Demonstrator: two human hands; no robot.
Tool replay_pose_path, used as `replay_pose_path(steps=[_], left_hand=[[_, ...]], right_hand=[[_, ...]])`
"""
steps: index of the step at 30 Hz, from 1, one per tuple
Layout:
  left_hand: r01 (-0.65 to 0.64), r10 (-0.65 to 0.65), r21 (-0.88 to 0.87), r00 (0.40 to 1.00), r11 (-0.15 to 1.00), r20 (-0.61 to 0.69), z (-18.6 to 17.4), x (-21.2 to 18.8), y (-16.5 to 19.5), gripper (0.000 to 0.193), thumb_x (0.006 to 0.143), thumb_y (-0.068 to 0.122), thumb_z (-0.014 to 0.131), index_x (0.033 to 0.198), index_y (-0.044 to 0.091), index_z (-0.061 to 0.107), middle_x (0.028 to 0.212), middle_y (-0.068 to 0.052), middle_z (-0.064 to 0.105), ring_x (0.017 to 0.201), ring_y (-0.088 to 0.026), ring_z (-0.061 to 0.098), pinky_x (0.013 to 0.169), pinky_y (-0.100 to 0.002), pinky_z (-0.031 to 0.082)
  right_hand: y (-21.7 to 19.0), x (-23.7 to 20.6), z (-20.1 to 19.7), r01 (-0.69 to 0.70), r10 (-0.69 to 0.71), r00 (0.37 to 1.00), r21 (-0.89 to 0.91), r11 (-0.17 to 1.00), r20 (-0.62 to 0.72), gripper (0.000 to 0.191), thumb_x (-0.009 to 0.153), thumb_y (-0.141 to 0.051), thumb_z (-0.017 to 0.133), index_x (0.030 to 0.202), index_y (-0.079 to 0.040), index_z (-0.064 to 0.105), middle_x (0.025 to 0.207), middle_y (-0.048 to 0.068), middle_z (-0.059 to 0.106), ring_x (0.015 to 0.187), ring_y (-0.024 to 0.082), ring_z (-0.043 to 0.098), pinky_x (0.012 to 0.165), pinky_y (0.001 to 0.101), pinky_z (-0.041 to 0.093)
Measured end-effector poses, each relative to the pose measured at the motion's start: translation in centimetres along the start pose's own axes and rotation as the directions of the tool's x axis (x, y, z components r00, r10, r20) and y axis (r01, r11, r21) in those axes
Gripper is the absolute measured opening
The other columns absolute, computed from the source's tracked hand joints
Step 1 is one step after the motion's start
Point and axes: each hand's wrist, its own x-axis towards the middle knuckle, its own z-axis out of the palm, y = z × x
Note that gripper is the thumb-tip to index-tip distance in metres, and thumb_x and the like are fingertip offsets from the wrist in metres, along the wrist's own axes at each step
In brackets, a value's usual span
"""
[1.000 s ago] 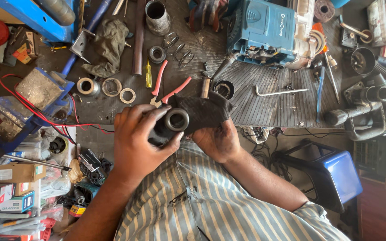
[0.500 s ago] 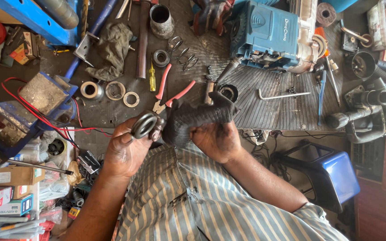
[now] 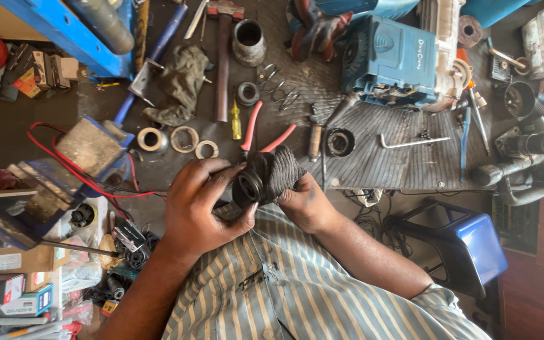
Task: The person stands at a cluttered repair workbench and wipes small metal components, including rings and a cylindrical part, one at a time with a dark rag. They place each cleaned part on the bench and pick up the next dirty component to continue wiping.
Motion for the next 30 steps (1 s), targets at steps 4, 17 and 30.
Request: replay_pose_path(steps=[4,17,30], left_hand=[[0.017,-0.016,-0.028,0.999,0.999,0.05,-1.7,0.2,-1.2,0.058,0.07,0.027,0.086,0.121,0.004,0.069,0.115,-0.011,0.064,0.104,-0.03,0.065,0.091,-0.042,0.054],[0.085,-0.027,-0.314,0.983,0.946,0.184,-3.4,-1.4,-3.2,0.065,0.074,0.021,0.088,0.13,-0.002,0.063,0.119,-0.015,0.064,0.106,-0.029,0.068,0.09,-0.037,0.057],[0.133,-0.01,-0.43,0.961,0.893,0.277,-4.0,-4.0,-6.1,0.058,0.072,0.02,0.085,0.124,0.001,0.069,0.105,-0.012,0.066,0.09,-0.027,0.072,0.079,-0.037,0.06]], right_hand=[[0.0,0.6,2.0,0.106,-0.098,0.994,-0.225,0.969,0.044,0.05,0.096,-0.02,0.081,0.136,0.001,0.06,0.127,0.007,0.069,0.117,0.017,0.064,0.106,0.0372,0.051],[5.6,-0.8,6.1,0.094,-0.209,0.931,-0.355,0.93,-0.299,0.029,0.099,-0.019,0.073,0.119,0.002,0.067,0.11,0.007,0.073,0.101,0.016,0.068,0.089,0.0345,0.057],[6.6,-2.6,9.2,-0.029,-0.084,0.943,-0.33,0.944,-0.322,0.032,0.098,-0.02,0.073,0.117,0.006,0.069,0.111,0.007,0.074,0.107,0.015,0.065,0.098,0.0331,0.051]])
